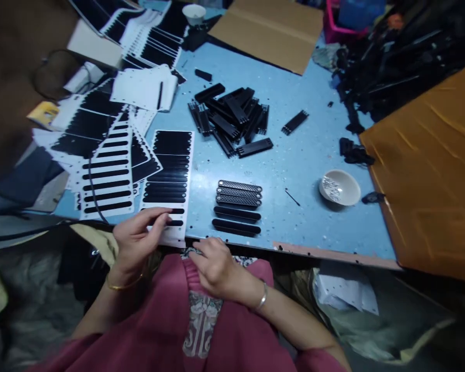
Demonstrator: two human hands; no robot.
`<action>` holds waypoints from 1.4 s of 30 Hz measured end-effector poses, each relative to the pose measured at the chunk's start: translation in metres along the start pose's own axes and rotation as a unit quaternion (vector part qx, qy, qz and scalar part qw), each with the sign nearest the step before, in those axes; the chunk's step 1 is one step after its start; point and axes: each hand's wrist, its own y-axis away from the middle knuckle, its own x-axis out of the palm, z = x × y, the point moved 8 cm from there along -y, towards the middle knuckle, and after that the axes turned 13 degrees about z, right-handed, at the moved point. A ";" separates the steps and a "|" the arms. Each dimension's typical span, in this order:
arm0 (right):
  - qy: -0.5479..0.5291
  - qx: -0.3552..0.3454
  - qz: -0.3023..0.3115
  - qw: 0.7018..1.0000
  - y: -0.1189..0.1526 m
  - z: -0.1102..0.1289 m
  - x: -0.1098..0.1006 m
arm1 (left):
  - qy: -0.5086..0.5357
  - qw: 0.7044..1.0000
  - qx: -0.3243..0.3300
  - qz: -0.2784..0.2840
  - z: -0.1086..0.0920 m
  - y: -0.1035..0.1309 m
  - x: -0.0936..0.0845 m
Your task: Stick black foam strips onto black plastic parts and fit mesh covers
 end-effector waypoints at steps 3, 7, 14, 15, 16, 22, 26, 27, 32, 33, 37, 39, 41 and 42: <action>-0.003 -0.037 -0.009 0.999 -0.043 -0.006 0.034 | -0.050 0.988 -0.102 -0.106 0.048 0.038 -0.048; 0.041 -0.003 -0.011 0.999 -0.089 -0.024 0.073 | 0.067 0.950 -0.253 -0.173 0.117 0.084 -0.064; 0.080 -0.024 0.012 0.996 -0.069 -0.018 0.081 | 0.475 0.821 -0.301 -0.098 0.135 0.101 0.009; 0.076 -0.027 0.000 0.997 -0.065 -0.018 0.077 | 0.510 0.799 -0.304 -0.092 0.132 0.102 0.015; 0.071 -0.026 -0.014 0.997 -0.062 -0.017 0.074 | 0.534 0.783 -0.308 -0.086 0.129 0.102 0.020; -0.036 -0.013 -0.022 0.999 -0.082 -0.025 0.077 | 0.588 0.749 -0.296 -0.071 0.106 0.090 0.026; -0.190 0.008 -0.005 0.982 -0.096 -0.038 0.077 | 0.582 0.763 -0.276 -0.057 0.096 0.075 0.022; -0.229 0.020 -0.001 0.973 -0.097 -0.042 0.076 | 0.580 0.767 -0.270 -0.051 0.095 0.073 0.022; -0.363 0.116 0.015 0.924 -0.098 -0.058 0.082 | 0.557 0.786 -0.268 -0.033 0.098 0.071 0.021; -0.383 0.145 0.014 0.912 -0.098 -0.060 0.085 | 0.551 0.788 -0.272 -0.030 0.099 0.073 0.020; -0.495 0.226 -0.059 0.837 -0.099 -0.067 0.078 | 0.537 0.794 -0.285 -0.015 0.103 0.085 0.016; -0.531 0.221 -0.114 0.810 -0.099 -0.066 0.058 | 0.517 0.796 -0.312 -0.040 0.112 0.094 0.013; -0.515 0.209 -0.160 0.816 -0.091 -0.064 0.028 | 0.493 0.794 -0.350 -0.068 0.123 0.103 0.011; -0.485 0.198 -0.184 0.832 -0.085 -0.062 0.009 | 0.482 0.796 -0.361 -0.068 0.127 0.106 0.011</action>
